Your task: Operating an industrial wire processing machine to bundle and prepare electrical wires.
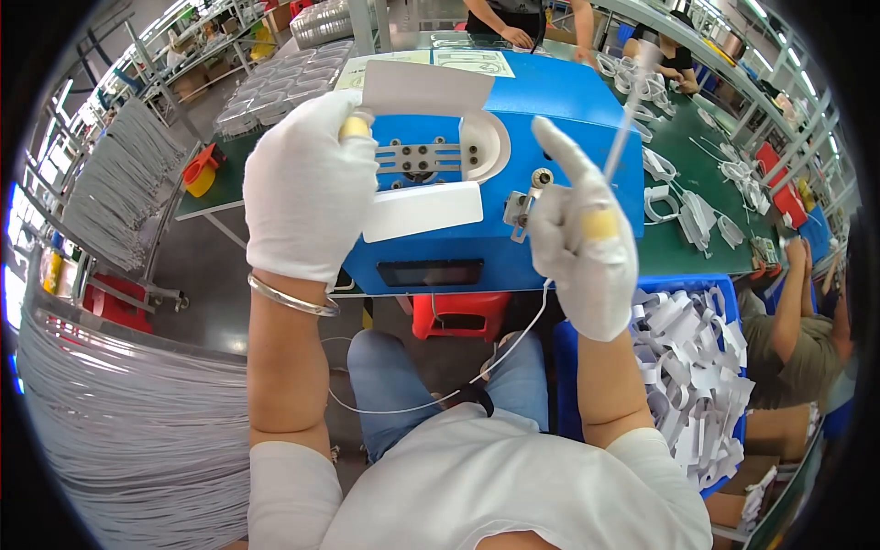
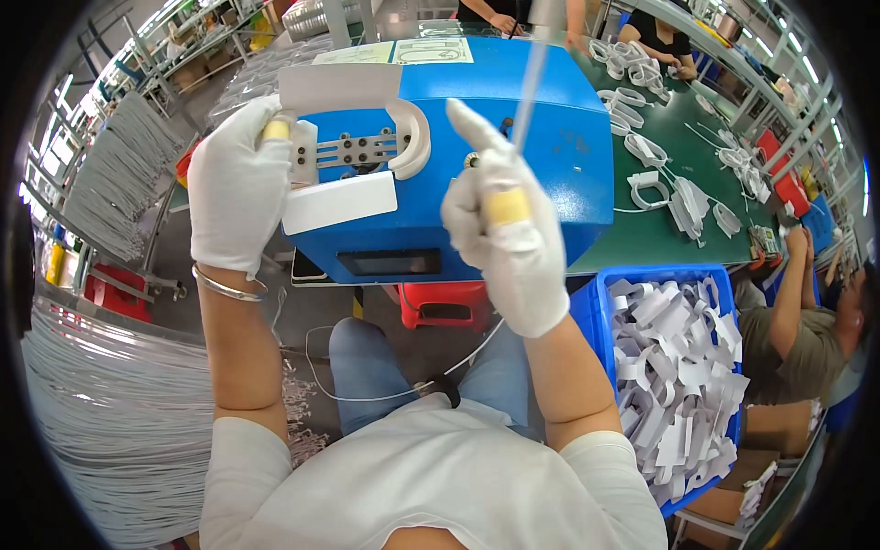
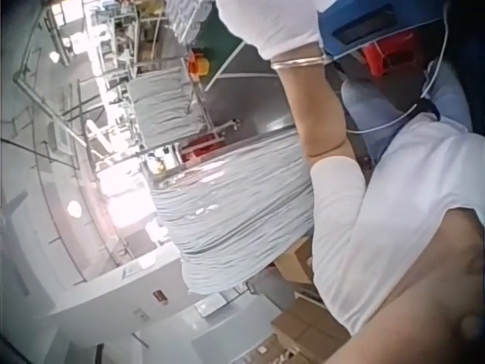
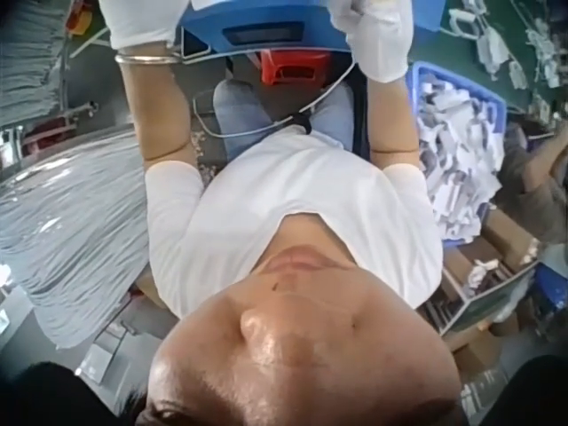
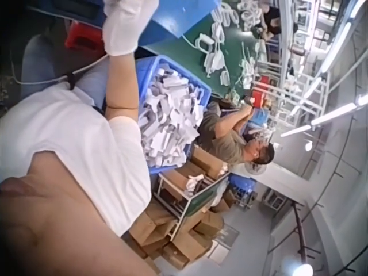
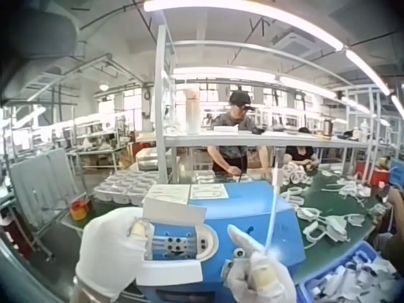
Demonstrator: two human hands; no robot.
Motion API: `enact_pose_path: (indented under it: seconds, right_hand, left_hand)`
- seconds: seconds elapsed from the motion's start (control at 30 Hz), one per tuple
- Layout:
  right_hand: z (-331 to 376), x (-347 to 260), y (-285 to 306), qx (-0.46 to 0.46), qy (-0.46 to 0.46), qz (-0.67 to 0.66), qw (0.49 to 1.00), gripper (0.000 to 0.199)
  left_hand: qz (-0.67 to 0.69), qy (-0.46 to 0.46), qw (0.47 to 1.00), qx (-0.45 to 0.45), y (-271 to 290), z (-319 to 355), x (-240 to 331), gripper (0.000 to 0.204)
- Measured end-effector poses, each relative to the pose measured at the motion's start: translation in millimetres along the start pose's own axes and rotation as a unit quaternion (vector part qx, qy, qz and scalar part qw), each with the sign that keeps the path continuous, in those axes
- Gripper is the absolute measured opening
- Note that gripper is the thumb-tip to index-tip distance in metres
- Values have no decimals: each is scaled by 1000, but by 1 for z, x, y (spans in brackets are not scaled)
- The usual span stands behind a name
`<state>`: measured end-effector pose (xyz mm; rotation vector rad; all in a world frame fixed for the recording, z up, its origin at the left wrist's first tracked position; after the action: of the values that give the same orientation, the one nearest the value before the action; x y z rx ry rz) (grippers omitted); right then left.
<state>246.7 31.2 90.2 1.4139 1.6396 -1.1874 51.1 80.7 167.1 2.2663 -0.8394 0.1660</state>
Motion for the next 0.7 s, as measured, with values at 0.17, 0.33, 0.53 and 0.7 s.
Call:
enact_pose_path:
  seconds: [0.17, 0.33, 0.53, 0.7]
  right_hand:
    - [-6, 11, -20, -31, -7, -21, 999, 73]
    - [-4, 15, -23, -58, -22, -21, 998, 56]
    - [-7, 19, -19, -39, -31, 4, 999, 64]
    - [-11, 28, -16, -55, -95, -70, 991, 62]
  left_hand:
    - [31, 62, 996, -62, -9, 0, -24, 22]
    - [274, 161, 940, -123, -29, 7, -49, 26]
    - [327, 231, 910, -107, -44, 15, -64, 27]
    - [410, 214, 884, -61, -53, 28, -85, 41]
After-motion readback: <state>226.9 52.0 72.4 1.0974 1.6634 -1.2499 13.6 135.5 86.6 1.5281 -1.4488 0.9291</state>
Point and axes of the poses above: each hand's wrist, its own z-axis away from the middle knuckle, its own y-axis out of the back of the hand, x = y × z, the point moved 10 cm from there along -z, towards the middle knuckle, and after that the axes turned 1 degree about -y, right-handed, at the moved point
